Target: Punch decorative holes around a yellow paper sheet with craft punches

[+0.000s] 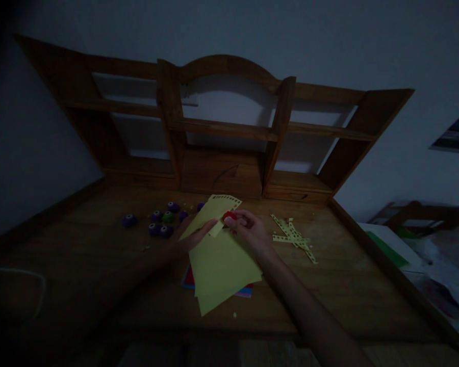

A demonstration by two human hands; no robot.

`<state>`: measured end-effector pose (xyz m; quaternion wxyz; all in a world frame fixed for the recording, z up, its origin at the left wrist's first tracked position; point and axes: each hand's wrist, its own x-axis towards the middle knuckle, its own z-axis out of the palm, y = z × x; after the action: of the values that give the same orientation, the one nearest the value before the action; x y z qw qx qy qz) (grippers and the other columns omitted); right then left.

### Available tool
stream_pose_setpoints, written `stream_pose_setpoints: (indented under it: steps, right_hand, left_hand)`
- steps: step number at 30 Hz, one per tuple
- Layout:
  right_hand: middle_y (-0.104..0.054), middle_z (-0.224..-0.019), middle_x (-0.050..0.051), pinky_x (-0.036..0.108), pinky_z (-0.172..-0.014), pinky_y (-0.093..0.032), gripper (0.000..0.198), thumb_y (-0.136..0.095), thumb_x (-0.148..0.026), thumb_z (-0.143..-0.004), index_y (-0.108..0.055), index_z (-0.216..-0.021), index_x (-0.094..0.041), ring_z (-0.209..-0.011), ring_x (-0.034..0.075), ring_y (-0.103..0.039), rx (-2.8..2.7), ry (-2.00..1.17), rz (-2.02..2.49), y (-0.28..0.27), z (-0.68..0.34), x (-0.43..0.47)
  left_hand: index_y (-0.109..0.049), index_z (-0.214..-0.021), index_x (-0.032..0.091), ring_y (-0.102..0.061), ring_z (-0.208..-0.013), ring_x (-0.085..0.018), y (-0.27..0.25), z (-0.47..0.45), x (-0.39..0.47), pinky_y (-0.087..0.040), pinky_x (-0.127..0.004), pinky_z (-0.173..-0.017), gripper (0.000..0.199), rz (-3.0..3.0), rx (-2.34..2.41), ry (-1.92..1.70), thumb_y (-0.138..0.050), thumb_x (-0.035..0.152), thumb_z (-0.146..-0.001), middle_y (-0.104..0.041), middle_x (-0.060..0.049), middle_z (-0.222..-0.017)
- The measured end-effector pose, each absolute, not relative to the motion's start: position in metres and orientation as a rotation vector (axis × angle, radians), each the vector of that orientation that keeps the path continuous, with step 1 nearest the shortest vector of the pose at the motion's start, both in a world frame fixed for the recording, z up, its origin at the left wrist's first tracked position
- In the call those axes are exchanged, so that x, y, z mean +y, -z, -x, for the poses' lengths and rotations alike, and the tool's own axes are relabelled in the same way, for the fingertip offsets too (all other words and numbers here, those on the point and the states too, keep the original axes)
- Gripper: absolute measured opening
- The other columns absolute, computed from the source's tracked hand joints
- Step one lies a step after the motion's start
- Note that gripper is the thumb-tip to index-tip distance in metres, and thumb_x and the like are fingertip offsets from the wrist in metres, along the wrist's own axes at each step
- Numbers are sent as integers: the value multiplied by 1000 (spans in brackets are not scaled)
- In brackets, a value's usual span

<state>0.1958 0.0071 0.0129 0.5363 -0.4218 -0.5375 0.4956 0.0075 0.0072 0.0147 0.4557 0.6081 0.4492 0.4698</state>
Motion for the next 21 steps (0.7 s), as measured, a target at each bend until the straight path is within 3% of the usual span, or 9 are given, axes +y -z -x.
stream_pose_setpoints:
  steps: [10, 21]
  right_hand:
    - [-65, -72, 1, 26, -58, -44, 29, -76, -37, -69, -66, -89, -20, -59, 12, -55, -1276, -1210, 966, -14, -192, 4]
    - [-66, -68, 0, 26, -53, -43, 30, -77, -38, -66, -66, -88, -19, -51, 10, -53, -1199, -1301, 961, -17, -190, 2]
  left_hand:
    - [-70, -100, 21, -64, -96, -28, -8, -9, 10, -51, -33, -80, 34, -1663, 1208, -1097, -58, 47, -80, -71, -7, -93]
    - [-69, -104, 21, -62, -100, -27, -8, -5, 14, -46, -33, -91, 34, -1919, 1167, -1116, -52, 44, -85, -69, -8, -101]
